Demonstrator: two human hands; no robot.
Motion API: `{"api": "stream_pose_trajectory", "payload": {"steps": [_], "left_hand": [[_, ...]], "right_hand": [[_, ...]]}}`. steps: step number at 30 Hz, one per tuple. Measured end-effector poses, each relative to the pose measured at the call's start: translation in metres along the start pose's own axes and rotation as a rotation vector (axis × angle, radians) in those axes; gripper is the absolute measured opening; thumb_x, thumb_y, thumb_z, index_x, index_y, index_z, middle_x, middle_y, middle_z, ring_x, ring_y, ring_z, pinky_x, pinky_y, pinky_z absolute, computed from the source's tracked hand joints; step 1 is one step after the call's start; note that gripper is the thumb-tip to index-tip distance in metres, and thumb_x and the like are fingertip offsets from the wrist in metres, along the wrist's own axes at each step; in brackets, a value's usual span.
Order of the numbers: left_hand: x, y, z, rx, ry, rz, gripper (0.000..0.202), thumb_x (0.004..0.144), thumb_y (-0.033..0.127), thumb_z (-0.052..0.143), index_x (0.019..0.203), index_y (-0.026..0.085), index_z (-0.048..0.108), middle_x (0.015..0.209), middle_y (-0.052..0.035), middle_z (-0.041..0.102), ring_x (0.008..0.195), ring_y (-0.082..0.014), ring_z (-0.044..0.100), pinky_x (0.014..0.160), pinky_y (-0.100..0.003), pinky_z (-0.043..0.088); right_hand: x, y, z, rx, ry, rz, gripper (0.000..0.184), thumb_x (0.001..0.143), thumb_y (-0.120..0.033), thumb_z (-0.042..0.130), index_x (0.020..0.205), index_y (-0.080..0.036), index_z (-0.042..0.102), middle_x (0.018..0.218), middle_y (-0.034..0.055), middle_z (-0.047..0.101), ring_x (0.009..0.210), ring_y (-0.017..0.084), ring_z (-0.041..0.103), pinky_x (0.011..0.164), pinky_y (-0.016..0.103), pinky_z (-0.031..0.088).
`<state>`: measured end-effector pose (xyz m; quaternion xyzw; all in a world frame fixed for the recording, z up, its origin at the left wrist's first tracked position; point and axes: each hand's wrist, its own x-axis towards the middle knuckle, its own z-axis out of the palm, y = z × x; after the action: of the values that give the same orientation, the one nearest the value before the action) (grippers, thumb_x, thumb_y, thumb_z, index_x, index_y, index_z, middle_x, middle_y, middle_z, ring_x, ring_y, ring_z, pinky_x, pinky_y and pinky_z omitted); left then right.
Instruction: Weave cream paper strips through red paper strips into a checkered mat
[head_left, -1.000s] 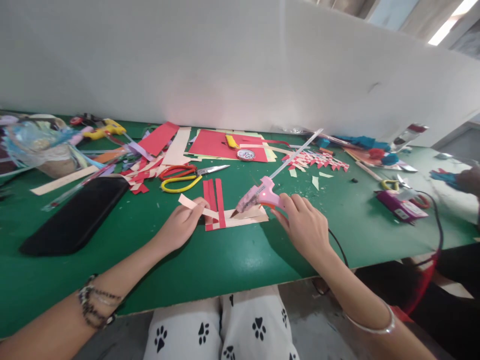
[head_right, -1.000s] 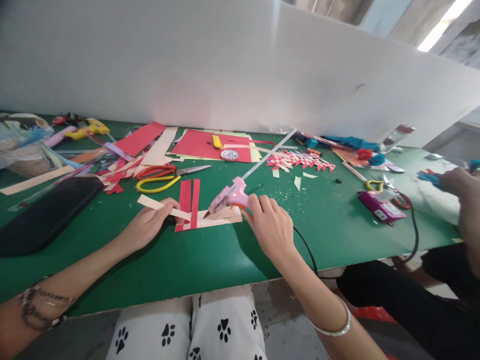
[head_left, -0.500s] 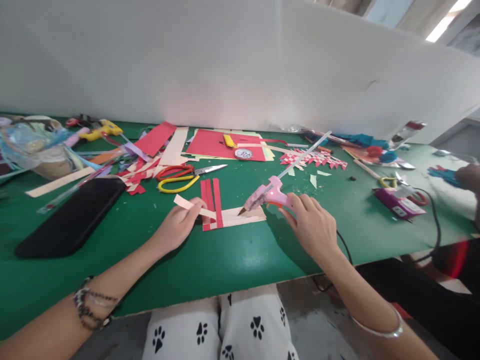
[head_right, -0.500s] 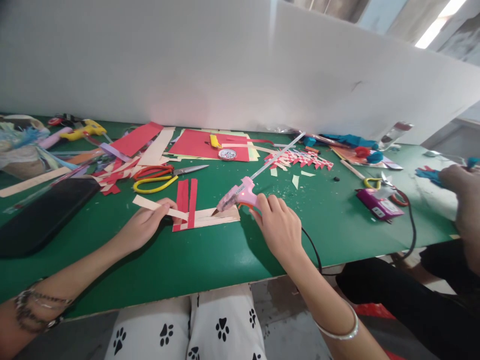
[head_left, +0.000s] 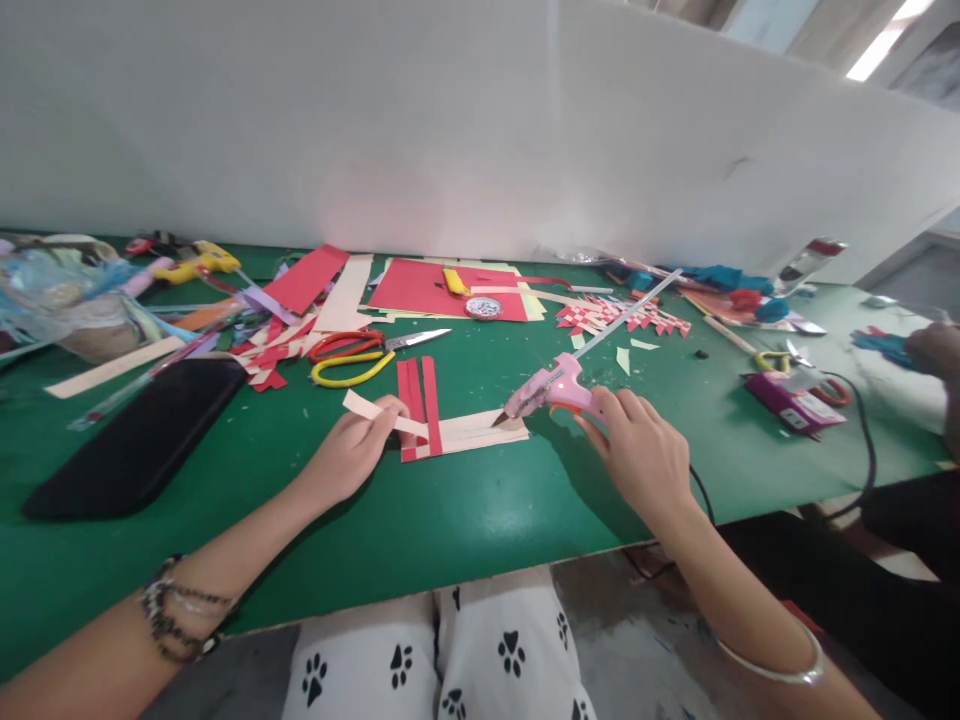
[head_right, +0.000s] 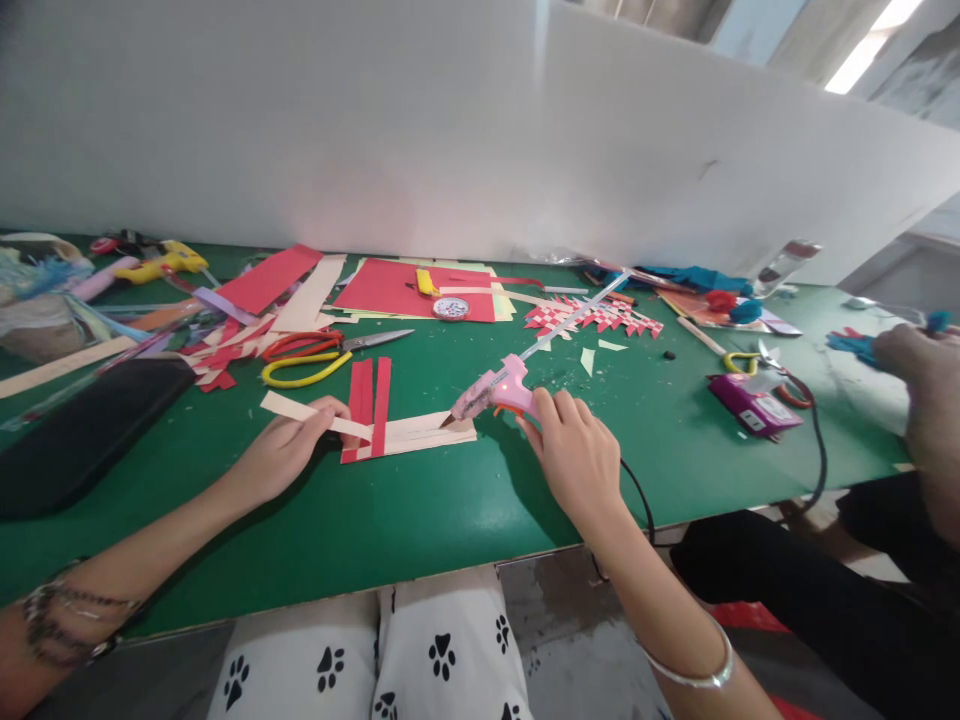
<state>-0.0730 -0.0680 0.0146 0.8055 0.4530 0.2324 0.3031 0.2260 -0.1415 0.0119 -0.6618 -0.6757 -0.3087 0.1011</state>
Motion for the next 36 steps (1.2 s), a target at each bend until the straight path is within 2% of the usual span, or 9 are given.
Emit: {"api": "stream_pose_trajectory", "payload": {"steps": [16,30,36], "left_hand": [[0.000,-0.001,0.000,-0.015,0.005,0.009,0.040,0.093,0.035,0.021,0.073,0.020,0.052,0.074,0.0026,0.060,0.074,-0.0146,0.055,0.075,-0.022,0.037],[0.000,-0.003,0.000,-0.017,0.001,-0.004,0.038,0.092,0.037,0.021,0.072,0.021,0.049,0.073,0.0034,0.060,0.074,-0.0149,0.054,0.075,-0.023,0.037],[0.000,-0.001,0.000,-0.019,0.006,0.002,0.039,0.092,0.037,0.020,0.071,0.021,0.049,0.072,0.0029,0.059,0.072,-0.0150,0.054,0.075,-0.023,0.037]], "right_hand": [[-0.012,0.022,0.008,-0.033,-0.038,0.053,0.035,0.091,-0.044,0.034,0.100,-0.017,0.054,0.079,0.0059,0.058,0.071,0.017,0.051,0.051,0.025,0.026],[-0.016,0.029,0.011,-0.016,-0.065,0.105,0.033,0.091,-0.043,0.034,0.098,-0.018,0.055,0.080,0.0075,0.058,0.072,0.019,0.051,0.052,0.026,0.026],[-0.014,0.038,0.016,0.140,-0.096,0.218,0.035,0.088,-0.048,0.038,0.102,-0.019,0.053,0.086,0.0074,0.059,0.074,0.020,0.055,0.052,0.026,0.030]]}}
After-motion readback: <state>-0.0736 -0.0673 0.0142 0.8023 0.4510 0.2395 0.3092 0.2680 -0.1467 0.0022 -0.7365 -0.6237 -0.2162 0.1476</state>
